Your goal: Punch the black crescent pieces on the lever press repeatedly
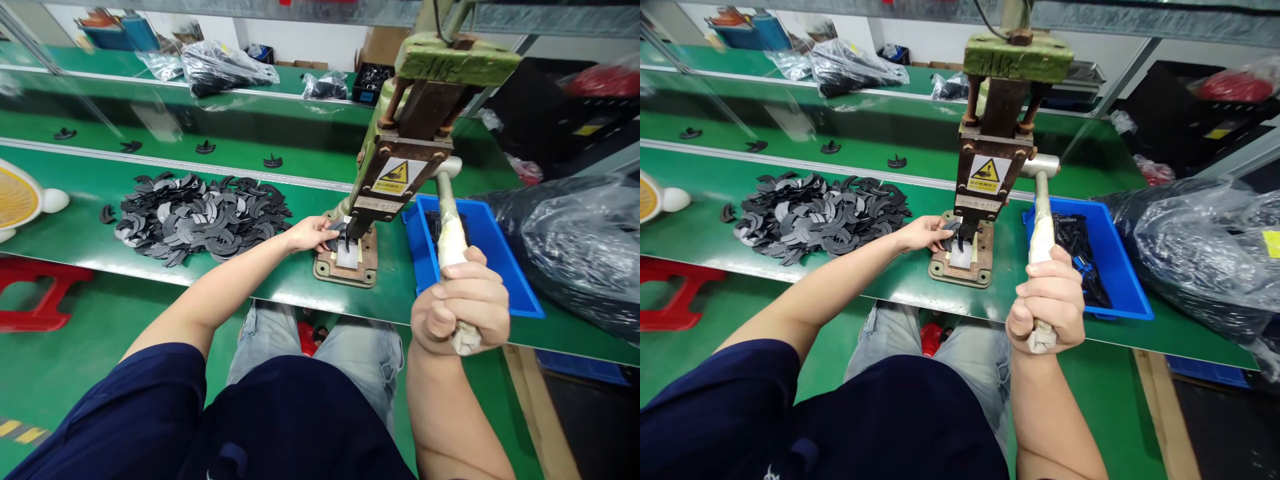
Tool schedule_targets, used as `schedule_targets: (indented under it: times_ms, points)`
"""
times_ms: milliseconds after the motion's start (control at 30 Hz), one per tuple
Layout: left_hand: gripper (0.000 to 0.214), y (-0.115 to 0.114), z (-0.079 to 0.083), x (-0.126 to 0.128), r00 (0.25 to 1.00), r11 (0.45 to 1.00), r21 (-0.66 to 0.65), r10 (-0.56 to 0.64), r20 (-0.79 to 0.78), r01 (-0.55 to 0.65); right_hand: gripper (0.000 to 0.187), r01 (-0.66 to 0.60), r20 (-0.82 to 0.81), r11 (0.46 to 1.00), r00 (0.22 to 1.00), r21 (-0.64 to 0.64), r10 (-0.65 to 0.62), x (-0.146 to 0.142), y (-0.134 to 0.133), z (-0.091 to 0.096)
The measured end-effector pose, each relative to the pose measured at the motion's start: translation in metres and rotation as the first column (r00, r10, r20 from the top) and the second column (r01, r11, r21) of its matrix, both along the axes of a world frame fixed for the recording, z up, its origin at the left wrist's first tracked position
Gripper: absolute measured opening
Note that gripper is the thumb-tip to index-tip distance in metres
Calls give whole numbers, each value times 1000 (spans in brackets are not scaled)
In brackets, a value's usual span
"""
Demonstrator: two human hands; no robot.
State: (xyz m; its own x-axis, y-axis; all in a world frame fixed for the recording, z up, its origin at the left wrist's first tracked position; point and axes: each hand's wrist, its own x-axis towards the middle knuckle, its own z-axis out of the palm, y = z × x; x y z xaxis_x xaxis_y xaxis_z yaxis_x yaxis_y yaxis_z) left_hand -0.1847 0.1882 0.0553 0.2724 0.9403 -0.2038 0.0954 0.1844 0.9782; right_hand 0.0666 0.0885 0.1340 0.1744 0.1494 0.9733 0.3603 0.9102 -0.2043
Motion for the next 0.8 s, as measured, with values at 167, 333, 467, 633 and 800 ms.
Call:
schedule_targets:
  times_ms: [167,333,467,633,800]
  points:
    - [37,-3,3,3,998,999,-17,43,-50,-44,43,34,-31,999,999,22,-34,-1,3,-4]
    - [38,-2,15,7,993,992,-109,47,-113,-59,41,-62,-76,996,995,63,67,-1,8,-6]
    - [37,4,22,6,986,981,-192,7,-168,-40,36,-39,-110,994,993,98,49,-4,11,-8]
    - [29,8,25,4,990,939,-345,-68,-128,20,31,-48,-99,992,993,115,60,-7,14,-1]
    - [25,3,22,6,997,941,-337,-20,-76,-7,39,-124,-78,976,987,181,140,-4,30,67]
